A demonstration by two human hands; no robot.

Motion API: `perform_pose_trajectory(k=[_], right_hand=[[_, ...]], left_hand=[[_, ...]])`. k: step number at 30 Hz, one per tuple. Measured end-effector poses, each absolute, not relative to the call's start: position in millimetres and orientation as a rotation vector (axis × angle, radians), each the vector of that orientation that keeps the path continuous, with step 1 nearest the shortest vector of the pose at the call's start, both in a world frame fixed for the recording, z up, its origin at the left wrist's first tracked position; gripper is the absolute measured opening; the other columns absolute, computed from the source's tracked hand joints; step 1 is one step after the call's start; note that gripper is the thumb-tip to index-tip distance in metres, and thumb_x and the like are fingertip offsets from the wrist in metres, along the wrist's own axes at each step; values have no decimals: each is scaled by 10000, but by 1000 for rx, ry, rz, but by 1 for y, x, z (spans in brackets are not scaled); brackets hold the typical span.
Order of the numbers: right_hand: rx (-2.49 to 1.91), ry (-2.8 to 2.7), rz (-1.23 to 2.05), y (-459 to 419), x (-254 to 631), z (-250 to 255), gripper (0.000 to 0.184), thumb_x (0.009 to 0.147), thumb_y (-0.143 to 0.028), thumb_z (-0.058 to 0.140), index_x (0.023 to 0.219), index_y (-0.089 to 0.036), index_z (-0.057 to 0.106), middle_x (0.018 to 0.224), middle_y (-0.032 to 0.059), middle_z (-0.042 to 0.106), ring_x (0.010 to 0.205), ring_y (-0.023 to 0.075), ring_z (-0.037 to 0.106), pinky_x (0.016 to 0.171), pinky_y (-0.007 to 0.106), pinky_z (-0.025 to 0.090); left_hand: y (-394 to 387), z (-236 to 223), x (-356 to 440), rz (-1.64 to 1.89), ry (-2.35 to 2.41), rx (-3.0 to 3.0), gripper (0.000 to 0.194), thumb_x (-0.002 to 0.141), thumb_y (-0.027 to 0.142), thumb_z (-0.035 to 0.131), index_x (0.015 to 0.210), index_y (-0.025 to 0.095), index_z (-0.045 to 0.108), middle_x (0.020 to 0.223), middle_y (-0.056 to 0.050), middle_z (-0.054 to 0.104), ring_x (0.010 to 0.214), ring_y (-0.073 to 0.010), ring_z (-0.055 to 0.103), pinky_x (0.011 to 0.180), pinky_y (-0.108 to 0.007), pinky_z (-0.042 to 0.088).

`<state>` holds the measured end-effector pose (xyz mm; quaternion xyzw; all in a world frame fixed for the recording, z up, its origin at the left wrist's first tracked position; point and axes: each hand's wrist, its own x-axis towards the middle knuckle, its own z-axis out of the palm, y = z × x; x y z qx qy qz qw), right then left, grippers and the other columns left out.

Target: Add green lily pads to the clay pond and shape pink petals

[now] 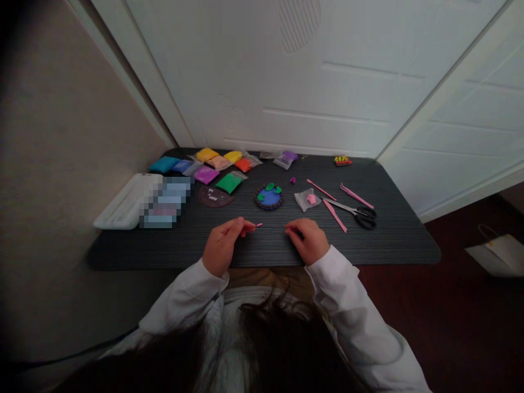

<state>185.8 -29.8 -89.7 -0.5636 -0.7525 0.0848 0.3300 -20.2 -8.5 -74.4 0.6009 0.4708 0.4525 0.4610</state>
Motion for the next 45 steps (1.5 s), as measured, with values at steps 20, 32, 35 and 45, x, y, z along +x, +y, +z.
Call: perform_pose_trajectory(k=[20, 32, 35, 45], right_hand=[[-1560, -2140, -6, -27, 183, -90, 193, 778, -368, 509, 748, -206, 610, 763, 18, 639, 767, 153, 540, 763, 316, 317], [-1685, -2177, -108, -26, 180, -94, 255, 799, -418, 459, 837, -233, 631, 770, 20, 640, 749, 153, 531, 760, 328, 228], [-1666, -2191, -131, -29, 181, -93, 303, 786, -454, 457, 914, -231, 619, 791, 31, 636, 757, 160, 526, 753, 328, 230], [-1660, -2345, -175, -55, 192, -88, 395, 803, -437, 416, 1148, -267, 507, 871, 55, 571, 797, 179, 484, 754, 352, 246]], left_hand=[[-9, -74, -20, 1129, 1170, 1488, 355, 818, 388, 391, 740, 170, 661, 754, -31, 664, 712, -145, 576, 691, -263, 428], [-9, -74, -20, 1127, 1157, 1482, 347, 819, 380, 393, 743, 168, 657, 764, -29, 668, 723, -141, 578, 700, -256, 425], [-9, -75, -20, 1125, 1155, 1475, 341, 817, 378, 399, 742, 166, 656, 762, -30, 671, 717, -141, 579, 698, -259, 428], [-9, -76, -21, 1131, 1128, 1488, 325, 810, 379, 411, 746, 173, 655, 776, -32, 668, 725, -150, 578, 703, -272, 435]])
